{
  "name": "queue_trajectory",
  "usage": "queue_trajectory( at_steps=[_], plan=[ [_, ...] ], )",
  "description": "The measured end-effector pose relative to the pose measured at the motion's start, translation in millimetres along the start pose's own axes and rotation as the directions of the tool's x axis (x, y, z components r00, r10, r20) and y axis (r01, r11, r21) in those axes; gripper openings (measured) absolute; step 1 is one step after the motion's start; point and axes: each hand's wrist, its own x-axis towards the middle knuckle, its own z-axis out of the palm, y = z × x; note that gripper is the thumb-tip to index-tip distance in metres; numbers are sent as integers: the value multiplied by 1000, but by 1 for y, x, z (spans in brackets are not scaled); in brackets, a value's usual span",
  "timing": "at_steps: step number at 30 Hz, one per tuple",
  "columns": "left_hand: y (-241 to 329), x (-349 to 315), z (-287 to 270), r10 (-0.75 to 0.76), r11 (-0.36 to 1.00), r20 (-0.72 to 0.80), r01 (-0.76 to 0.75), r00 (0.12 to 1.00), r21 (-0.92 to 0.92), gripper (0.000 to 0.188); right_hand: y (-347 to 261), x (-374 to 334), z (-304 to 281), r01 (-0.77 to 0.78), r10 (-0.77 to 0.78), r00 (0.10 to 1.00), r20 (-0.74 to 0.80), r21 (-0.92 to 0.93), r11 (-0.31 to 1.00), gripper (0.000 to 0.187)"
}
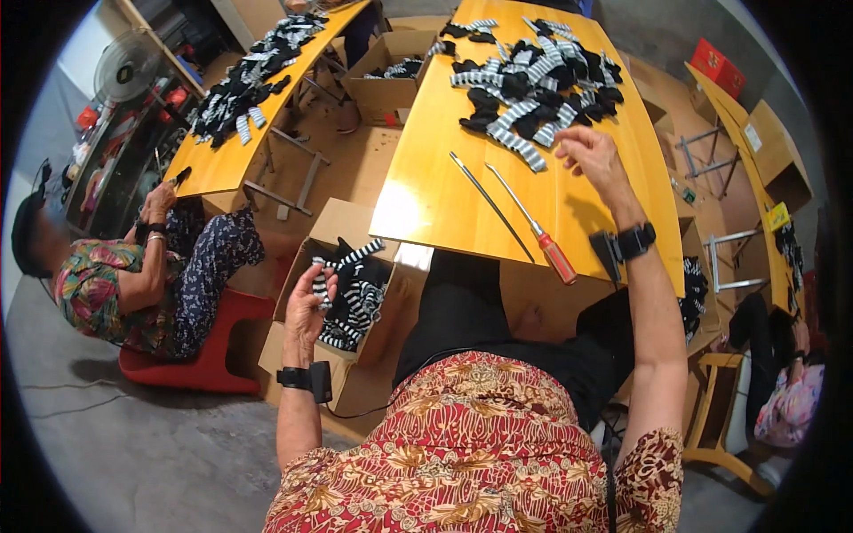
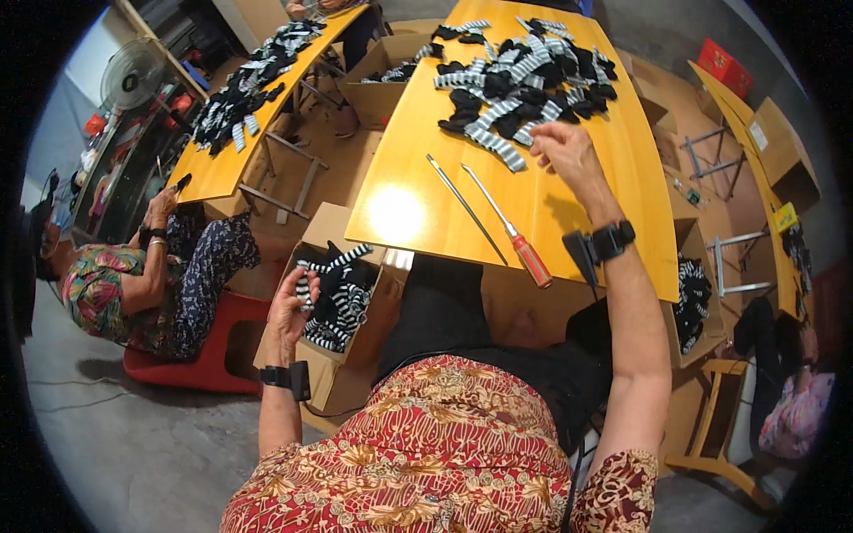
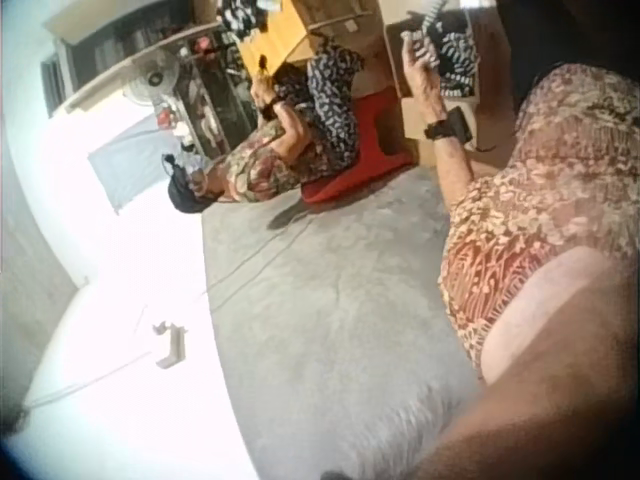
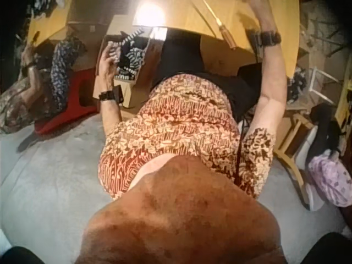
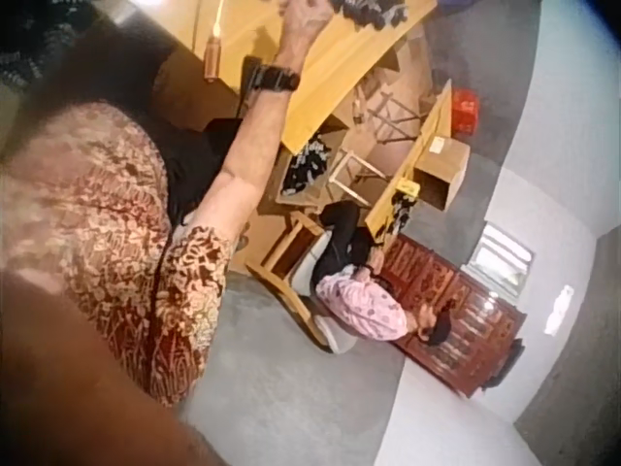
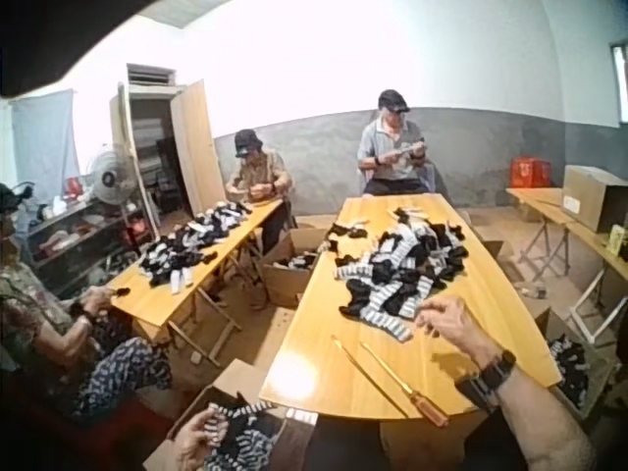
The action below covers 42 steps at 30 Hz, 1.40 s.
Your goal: The person uses a red-handled metal tool to pull the toe of a black and white striped sock over the tool's shaft, turning the sock inside out. They then remove the sock and repeat the process with another sock from a pile on the table.
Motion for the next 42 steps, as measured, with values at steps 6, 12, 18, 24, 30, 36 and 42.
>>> queue_trajectory(
  at_steps=[6,12,18,24,30,36,42],
  plan=[
    [-60,20,-54,-136,989,-250,145,959,22,68,47,54,27,258,-311,947,-82,-385,886,24],
    [-17,7,-34,-111,964,-128,138,986,227,60,67,48,67,331,-399,916,53,-663,671,17],
    [-26,6,-27,382,608,-132,-141,915,781,32,40,37,57,191,-235,972,2,-587,787,17],
    [30,-49,189,137,856,247,-240,959,459,24,-43,-38,43,311,-344,929,-137,-217,925,14],
    [-27,-38,268,-220,964,612,264,759,20,47,-72,-128,57,406,-403,912,-75,23,914,13],
    [-49,-20,282,-195,907,553,364,810,-212,57,-39,-167,36,-129,66,982,177,372,919,15],
    [-54,-3,318,-83,993,545,113,835,-22,51,-1,-179,36,-202,182,979,90,549,811,17]
  ],
)
